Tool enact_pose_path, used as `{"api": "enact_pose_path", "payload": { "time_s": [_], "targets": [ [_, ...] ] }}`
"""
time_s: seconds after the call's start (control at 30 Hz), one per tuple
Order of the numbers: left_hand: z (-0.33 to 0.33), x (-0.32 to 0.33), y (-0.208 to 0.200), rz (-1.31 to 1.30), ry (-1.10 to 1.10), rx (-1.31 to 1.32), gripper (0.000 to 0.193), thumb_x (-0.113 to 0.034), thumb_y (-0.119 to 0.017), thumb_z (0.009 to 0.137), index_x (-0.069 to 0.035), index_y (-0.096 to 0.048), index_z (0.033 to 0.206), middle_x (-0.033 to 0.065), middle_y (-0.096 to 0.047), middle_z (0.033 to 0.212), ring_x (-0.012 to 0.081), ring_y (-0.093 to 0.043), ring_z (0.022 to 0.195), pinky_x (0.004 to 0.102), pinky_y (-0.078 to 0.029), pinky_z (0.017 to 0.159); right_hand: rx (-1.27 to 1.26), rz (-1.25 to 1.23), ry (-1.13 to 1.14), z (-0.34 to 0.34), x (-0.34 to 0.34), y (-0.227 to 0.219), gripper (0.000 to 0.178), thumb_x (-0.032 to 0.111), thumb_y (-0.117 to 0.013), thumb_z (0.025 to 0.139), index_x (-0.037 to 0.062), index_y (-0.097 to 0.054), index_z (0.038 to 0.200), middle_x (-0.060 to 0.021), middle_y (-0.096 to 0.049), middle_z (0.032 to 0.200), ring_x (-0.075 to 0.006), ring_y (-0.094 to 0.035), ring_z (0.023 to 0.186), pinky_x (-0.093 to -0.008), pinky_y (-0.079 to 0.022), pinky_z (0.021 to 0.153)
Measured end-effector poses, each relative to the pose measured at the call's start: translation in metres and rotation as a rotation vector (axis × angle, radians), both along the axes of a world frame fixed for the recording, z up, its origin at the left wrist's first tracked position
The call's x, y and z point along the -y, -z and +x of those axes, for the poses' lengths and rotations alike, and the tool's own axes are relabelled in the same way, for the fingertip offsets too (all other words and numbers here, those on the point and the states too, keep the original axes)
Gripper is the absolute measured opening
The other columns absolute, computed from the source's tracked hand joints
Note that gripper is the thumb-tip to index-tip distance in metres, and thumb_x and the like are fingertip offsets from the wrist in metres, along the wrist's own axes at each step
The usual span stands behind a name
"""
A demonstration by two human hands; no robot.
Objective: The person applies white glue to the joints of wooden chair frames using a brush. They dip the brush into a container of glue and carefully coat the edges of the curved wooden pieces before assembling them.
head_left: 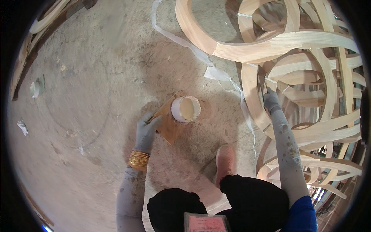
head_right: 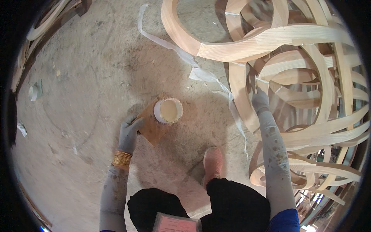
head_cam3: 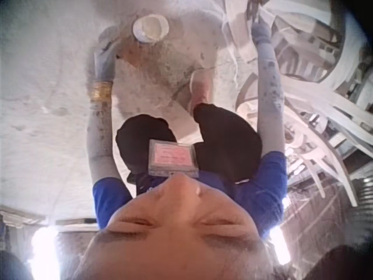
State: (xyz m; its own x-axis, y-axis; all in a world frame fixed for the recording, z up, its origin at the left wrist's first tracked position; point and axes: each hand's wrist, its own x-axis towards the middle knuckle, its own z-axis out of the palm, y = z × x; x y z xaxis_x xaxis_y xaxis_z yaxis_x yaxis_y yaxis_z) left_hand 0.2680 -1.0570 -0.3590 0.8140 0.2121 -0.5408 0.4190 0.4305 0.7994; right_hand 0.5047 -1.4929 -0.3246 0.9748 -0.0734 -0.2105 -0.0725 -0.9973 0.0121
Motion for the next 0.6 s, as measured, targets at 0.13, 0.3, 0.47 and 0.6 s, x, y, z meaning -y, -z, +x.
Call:
{"api": "enact_pose_path", "payload": {
  "time_s": [0.13, 0.3, 0.47, 0.6],
  "targets": [
    [-0.003, -0.004, 0.019, -0.064, -0.044, -0.052, 0.019, -0.016, -0.061, 0.086, -0.001, -0.062, 0.097, 0.0003, -0.06, 0.08, 0.0063, -0.053, 0.067, 0.0205, -0.043, 0.056, 0.213, -0.06, -0.34, -0.003, 0.028, -0.005, 0.027, 0.01, -0.048, 0.076, 0.0079, -0.06, 0.1, -0.018, -0.057, 0.071, -0.0345, -0.056, 0.065, -0.0414, -0.045, 0.06],
    [-0.003, -0.006, 0.028, -0.103, -0.064, -0.095, 0.022, -0.016, -0.062, 0.085, -0.001, -0.063, 0.1, 0.0015, -0.062, 0.084, 0.0067, -0.056, 0.068, 0.0192, -0.044, 0.056, 0.049, 0.178, 0.035, -0.005, 0.041, -0.015, 0.037, 0.006, -0.049, 0.079, 0.0111, -0.06, 0.114, -0.0042, -0.047, 0.06, -0.016, -0.045, 0.045, -0.0299, -0.041, 0.043],
    [-0.003, -0.012, 0.032, -0.044, -0.017, -0.118, 0.022, -0.018, -0.063, 0.084, -0.001, -0.063, 0.099, 0.0011, -0.062, 0.082, 0.0065, -0.056, 0.067, 0.02, -0.045, 0.054, 0.014, 0.24, 0.061, 0.001, 0.048, -0.044, 0.04, 0.008, -0.048, 0.084, 0.0104, -0.057, 0.122, -0.004, -0.049, 0.064, -0.0135, -0.046, 0.048, -0.029, -0.042, 0.046],
    [-0.003, -0.016, 0.033, 0.008, 0.043, -0.192, 0.024, -0.02, -0.063, 0.084, -0.002, -0.063, 0.1, 0.0005, -0.062, 0.081, 0.0059, -0.056, 0.066, 0.0201, -0.045, 0.052, 0.025, 0.054, -0.269, 0.008, 0.057, -0.068, 0.035, 0.008, -0.048, 0.086, 0.0079, -0.058, 0.119, -0.0111, -0.053, 0.069, -0.0229, -0.055, 0.065, -0.0337, -0.046, 0.063]
  ]
}}
